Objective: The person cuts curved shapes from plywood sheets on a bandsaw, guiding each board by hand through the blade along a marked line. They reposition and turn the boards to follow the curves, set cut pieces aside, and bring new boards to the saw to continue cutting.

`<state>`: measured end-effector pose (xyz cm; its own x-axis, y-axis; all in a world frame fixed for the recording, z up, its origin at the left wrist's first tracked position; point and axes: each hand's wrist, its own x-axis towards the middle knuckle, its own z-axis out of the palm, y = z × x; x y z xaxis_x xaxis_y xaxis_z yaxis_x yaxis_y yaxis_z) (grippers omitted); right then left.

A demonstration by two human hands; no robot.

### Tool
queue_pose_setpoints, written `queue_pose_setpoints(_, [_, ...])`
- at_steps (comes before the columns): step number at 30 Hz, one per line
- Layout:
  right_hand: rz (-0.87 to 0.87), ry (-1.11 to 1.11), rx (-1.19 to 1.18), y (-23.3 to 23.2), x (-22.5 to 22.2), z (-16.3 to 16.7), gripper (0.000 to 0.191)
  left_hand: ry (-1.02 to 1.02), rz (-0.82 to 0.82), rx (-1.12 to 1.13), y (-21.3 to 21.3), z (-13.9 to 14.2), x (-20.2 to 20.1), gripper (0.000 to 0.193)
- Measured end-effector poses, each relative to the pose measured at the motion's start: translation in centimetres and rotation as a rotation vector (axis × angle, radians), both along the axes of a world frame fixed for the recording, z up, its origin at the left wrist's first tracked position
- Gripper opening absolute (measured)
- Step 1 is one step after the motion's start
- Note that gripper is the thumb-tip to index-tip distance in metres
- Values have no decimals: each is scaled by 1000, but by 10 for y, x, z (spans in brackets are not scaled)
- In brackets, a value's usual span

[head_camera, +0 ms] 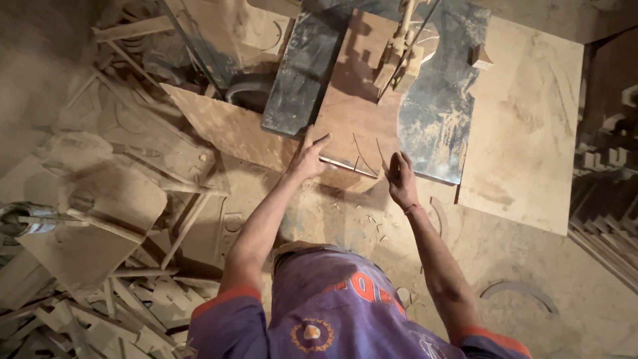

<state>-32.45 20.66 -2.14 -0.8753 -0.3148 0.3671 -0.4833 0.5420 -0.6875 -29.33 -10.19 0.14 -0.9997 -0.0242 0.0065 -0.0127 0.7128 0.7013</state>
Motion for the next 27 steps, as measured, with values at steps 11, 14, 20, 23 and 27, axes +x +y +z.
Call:
queue_pose_setpoints(11, [-9, 21, 40, -7, -7, -1, 63, 21, 30, -97, -7, 2, -13, 97])
queue_pose_setpoints(14, [-32, 1, 29, -10, -9, -1, 59, 40, 17, -102, -9, 5, -16, 95])
queue_pose_setpoints(20, [-20, 30, 17, -13, -11, 2, 60, 322, -34, -205, -12, 9, -18, 94])
queue_pose_setpoints(23, [-23, 6, 12, -15, -10, 5, 60, 220, -80, -186, -14, 10, -20, 96])
queue_pose_setpoints(27, [-27, -2, 34, -16, -12, 8, 61, 210, -104, -233, -14, 12, -25, 94])
